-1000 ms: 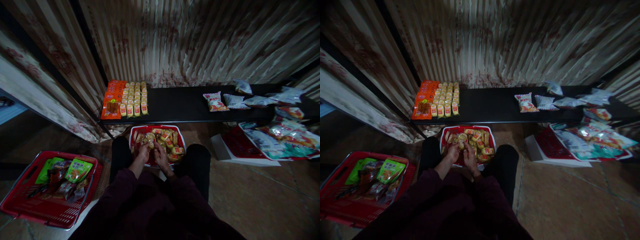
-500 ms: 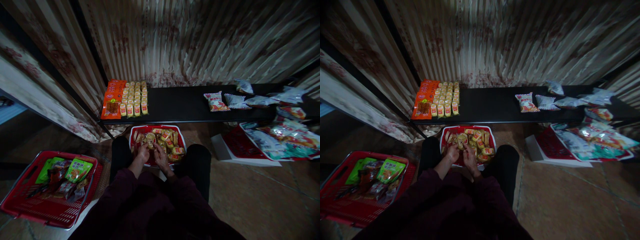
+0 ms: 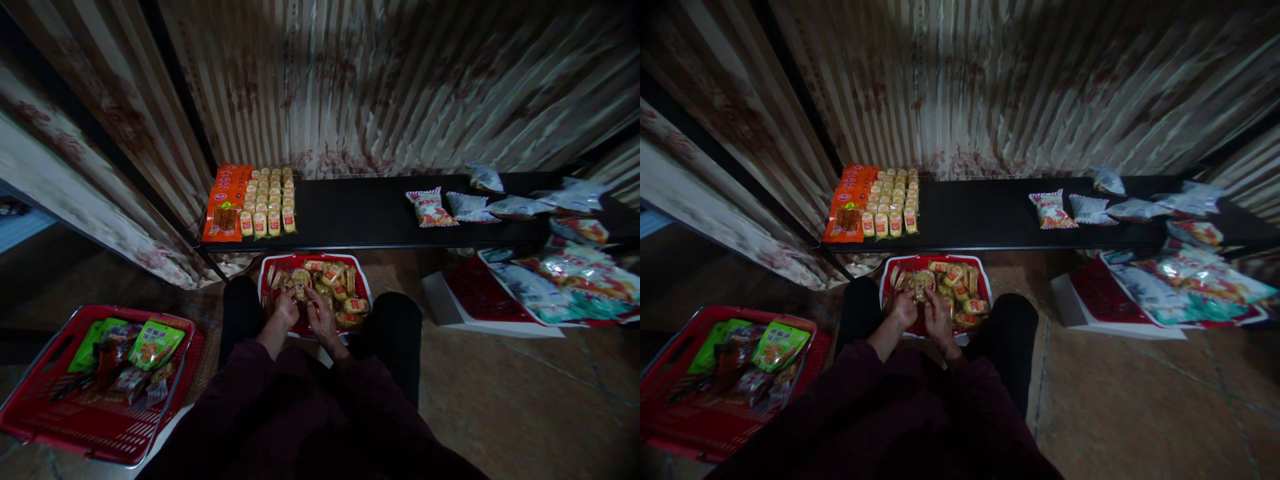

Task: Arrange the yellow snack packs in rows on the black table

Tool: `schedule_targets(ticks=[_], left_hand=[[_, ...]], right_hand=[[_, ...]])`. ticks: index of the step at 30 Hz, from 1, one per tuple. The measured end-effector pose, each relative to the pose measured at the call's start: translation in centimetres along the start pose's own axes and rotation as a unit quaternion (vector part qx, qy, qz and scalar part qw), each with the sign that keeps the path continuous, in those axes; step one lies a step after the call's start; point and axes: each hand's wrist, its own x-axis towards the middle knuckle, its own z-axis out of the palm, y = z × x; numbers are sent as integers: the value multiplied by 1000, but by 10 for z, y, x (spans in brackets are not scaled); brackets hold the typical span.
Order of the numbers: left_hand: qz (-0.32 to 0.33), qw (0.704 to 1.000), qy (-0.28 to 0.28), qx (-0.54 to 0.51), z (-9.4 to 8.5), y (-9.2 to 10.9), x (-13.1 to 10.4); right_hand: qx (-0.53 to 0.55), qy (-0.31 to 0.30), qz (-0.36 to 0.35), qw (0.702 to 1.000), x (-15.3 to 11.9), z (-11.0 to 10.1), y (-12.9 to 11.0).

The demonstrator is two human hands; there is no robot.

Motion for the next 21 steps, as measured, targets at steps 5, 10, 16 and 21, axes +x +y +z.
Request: schedule_targets(ticks=[5,10,16,21], left_hand=[[-9,1000,-2,9,3,1,-4],[-9,999,-18,30,0,0,-2],[7,998,-34,46,-3,1,-1],[25,997,-43,50,-3,2,-5]], right_hand=[[-6,8,8,1000,2,-2,-4],[-12,6,25,1000,3,-3,-7],[-26,3,42,999,3,-1,-5],[-22,3,49,999,2,1,-5]])
